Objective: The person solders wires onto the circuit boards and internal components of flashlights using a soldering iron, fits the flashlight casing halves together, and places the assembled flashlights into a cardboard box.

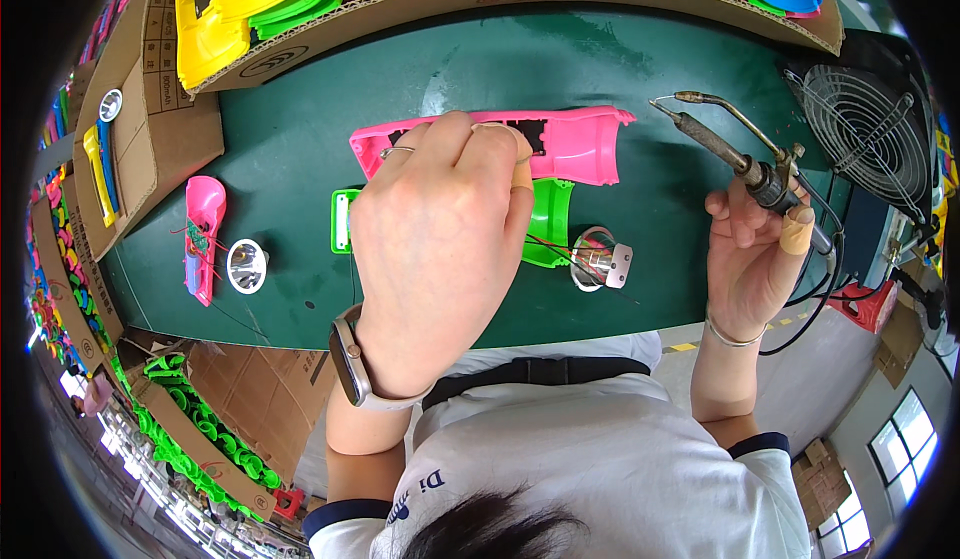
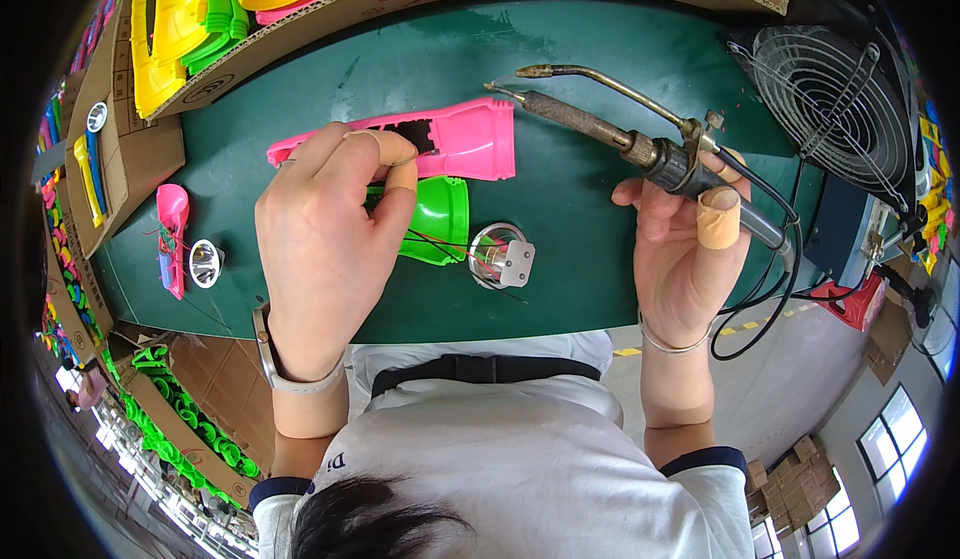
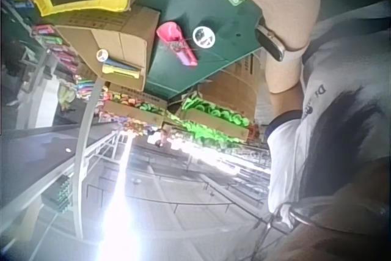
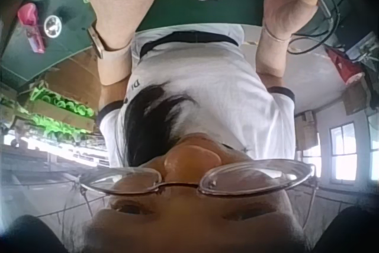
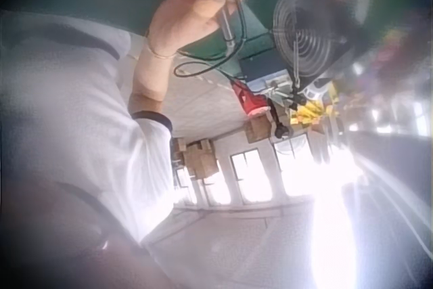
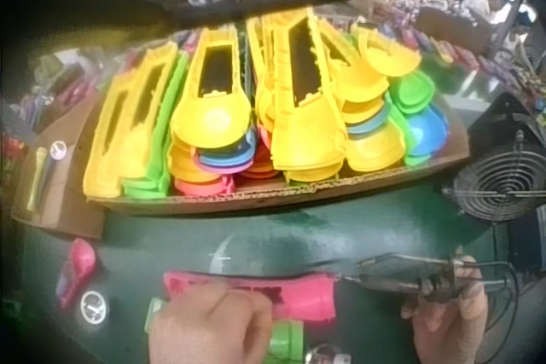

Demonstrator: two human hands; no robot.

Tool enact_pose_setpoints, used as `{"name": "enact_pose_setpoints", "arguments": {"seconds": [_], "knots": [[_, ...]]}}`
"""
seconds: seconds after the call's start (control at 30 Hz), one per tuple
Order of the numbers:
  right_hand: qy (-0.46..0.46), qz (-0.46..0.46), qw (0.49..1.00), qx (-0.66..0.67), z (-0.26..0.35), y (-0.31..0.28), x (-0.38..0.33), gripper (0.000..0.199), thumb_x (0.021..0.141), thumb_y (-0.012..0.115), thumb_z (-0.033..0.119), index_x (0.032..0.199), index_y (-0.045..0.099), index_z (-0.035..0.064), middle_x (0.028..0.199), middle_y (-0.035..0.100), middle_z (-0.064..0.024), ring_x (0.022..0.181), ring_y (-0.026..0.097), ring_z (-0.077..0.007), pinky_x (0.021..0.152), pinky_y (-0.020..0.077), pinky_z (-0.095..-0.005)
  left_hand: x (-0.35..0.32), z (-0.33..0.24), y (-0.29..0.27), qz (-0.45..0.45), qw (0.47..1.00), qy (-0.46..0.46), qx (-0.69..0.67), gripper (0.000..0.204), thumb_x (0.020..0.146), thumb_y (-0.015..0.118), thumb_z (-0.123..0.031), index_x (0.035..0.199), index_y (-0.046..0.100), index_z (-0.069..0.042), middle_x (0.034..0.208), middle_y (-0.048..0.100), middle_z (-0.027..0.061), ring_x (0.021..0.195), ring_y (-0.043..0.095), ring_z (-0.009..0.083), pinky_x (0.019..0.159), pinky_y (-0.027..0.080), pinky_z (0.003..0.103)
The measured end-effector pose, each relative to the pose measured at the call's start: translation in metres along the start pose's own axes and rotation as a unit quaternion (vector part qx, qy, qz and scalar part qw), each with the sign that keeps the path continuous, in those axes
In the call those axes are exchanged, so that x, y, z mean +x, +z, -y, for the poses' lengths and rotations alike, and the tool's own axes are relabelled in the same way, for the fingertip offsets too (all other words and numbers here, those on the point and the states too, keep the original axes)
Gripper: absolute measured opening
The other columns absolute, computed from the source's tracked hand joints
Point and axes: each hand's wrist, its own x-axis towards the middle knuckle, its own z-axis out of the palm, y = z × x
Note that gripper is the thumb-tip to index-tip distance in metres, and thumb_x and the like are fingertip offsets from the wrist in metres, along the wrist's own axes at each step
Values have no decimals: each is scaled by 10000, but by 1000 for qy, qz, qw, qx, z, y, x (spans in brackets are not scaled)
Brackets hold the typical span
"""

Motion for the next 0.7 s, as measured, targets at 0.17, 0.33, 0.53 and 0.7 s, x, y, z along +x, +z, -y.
{"name": "enact_pose_setpoints", "arguments": {"seconds": [0.17, 0.33, 0.53, 0.7], "knots": [[-2, -17, 1000, 2, -1, 2, -1, 321, 891, 452, 316, 1084, 466, 60, 678, 501, -32, 563, 417, -89, 668, 452, -330, 0, 0, 0, -6, 1000, 4, -2, 80, 653, 621, -23, 712, 582, -59, 656, 541, 64, 582, 530, 237, 509, 416, 323], [-1, -18, 1000, -3, 0, 3, -1, 318, 888, 458, 315, 1081, 472, 63, 691, 508, -32, 572, 424, -92, 669, 446, -332, -1, 0, -1, -2, 1000, -2, -4, 79, 655, 620, -23, 714, 583, -60, 657, 540, 63, 586, 528, 240, 513, 415, 324], [2, -22, 1000, 2, -1, 1, 0, 319, 885, 467, 314, 1080, 478, 62, 707, 510, -28, 591, 428, -97, 649, 428, -316, -3, 2, 0, -10, 1000, 21, -13, 63, 674, 609, -36, 703, 554, -49, 660, 503, 82, 614, 531, 255, 538, 437, 334], [-2, -20, 1000, -6, 0, 0, 1, 329, 882, 472, 314, 1092, 477, 61, 718, 502, -27, 594, 424, -97, 642, 423, -308, -5, 5, -7, 33, 998, 35, -32, 102, 687, 641, -48, 781, 601, -45, 710, 571, 71, 644, 551, 241, 566, 439, 317]]}}
